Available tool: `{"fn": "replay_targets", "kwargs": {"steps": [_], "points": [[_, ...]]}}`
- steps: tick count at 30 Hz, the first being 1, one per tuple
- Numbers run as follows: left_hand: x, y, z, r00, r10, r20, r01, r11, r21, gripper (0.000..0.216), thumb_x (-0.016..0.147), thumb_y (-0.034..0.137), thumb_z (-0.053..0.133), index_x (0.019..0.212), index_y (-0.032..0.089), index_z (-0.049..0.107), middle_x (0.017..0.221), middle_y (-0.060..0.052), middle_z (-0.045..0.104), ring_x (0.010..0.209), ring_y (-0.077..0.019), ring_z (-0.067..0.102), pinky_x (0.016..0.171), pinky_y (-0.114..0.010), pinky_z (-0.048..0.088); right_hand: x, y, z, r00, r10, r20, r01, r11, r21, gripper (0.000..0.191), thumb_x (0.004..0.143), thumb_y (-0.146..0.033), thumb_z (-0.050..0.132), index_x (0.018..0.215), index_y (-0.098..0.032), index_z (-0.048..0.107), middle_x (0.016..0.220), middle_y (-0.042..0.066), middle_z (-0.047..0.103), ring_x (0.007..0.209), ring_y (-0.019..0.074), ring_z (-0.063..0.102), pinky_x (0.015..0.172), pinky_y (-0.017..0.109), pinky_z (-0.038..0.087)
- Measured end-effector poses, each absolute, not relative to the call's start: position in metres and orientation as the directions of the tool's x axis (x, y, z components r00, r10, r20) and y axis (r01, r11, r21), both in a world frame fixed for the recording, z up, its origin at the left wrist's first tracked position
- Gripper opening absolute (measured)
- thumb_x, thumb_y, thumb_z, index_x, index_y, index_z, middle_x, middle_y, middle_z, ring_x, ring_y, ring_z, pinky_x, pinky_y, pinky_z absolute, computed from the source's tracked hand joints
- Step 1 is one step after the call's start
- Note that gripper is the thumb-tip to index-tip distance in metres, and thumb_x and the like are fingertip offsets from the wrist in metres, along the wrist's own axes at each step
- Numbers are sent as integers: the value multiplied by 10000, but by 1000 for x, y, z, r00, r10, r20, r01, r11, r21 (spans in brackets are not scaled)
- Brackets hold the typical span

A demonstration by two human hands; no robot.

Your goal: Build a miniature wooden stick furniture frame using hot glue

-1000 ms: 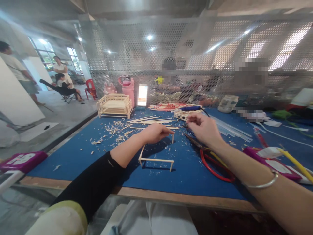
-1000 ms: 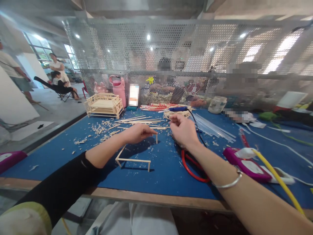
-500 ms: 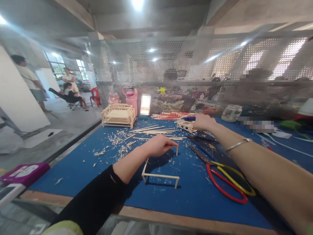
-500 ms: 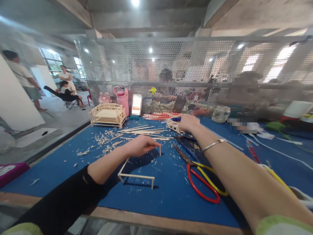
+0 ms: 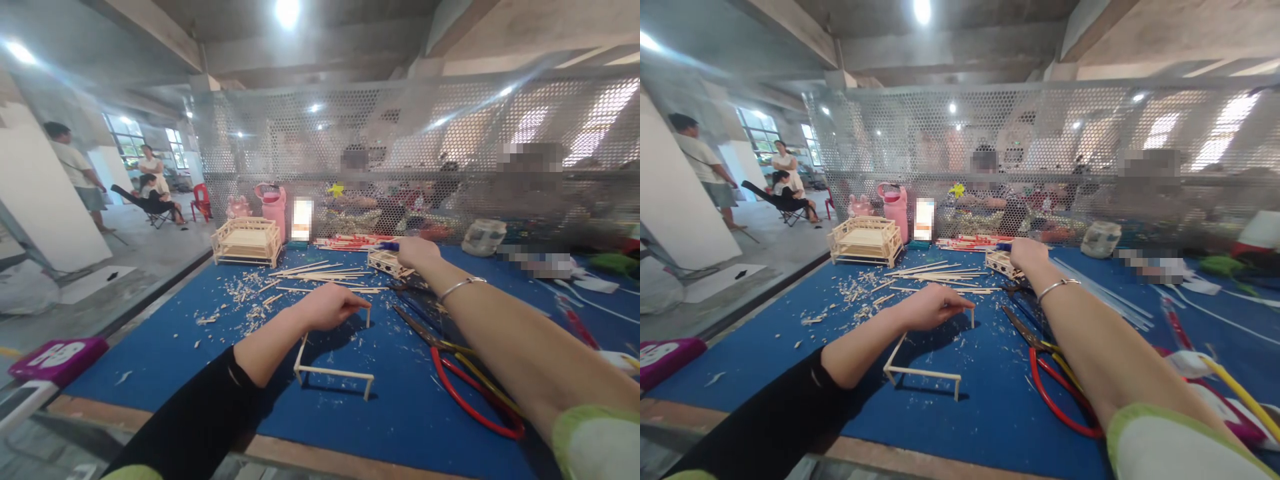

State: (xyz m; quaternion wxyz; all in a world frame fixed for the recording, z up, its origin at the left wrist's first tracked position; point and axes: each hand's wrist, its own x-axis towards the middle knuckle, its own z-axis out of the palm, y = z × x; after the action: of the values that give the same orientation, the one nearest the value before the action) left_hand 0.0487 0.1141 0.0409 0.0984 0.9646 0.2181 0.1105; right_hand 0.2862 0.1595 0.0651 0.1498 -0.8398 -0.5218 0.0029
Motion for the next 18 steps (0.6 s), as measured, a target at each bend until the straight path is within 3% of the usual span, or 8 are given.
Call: {"fn": "replay_targets", "kwargs": {"steps": [5, 10, 14, 18], "points": [[49, 113, 42, 879, 444, 172, 398, -884, 244, 299, 879, 143, 484, 1127, 160, 651, 1065, -84, 701, 962, -199, 653, 801, -273, 470, 290, 137, 74, 524, 807, 271, 762, -303, -572, 243, 751, -121, 606, 992, -116, 630, 954, 124, 643, 965, 267, 592, 740, 347, 486], [49, 114, 40, 866, 468, 178, 407, -865, 293, 298, 863, 135, 497, 1109, 175, 661, 1070, -64, 701, 964, -178, 653, 809, -247, 473, 276, 94, 88, 544, 799, 256, 495, -59, -867, 158, 798, -228, 517, 926, -165, 583, 721, 38, 614, 614, 146, 591, 394, 196, 379], [49, 115, 39, 856, 475, 203, 398, -857, 328, 298, 852, 127, 504, 1096, 180, 667, 1065, -59, 704, 955, -163, 654, 821, -241, 474, 258, 47, 85, 484, 847, 221, 258, 104, -961, 119, 761, -302, 574, 816, -197, 558, 646, -5, 588, 500, 96, 531, 389, 179, 410], [49, 114, 40, 855, 478, 200, 398, -853, 337, 295, 854, 137, 501, 1102, 148, 660, 1052, -85, 705, 929, -172, 656, 802, -256, 475, 251, 13, 64, 390, 887, 248, 7, 266, -964, 295, 572, -337, 754, 720, -205, 536, 584, -54, 564, 474, 80, 514, 433, 177, 431]]}}
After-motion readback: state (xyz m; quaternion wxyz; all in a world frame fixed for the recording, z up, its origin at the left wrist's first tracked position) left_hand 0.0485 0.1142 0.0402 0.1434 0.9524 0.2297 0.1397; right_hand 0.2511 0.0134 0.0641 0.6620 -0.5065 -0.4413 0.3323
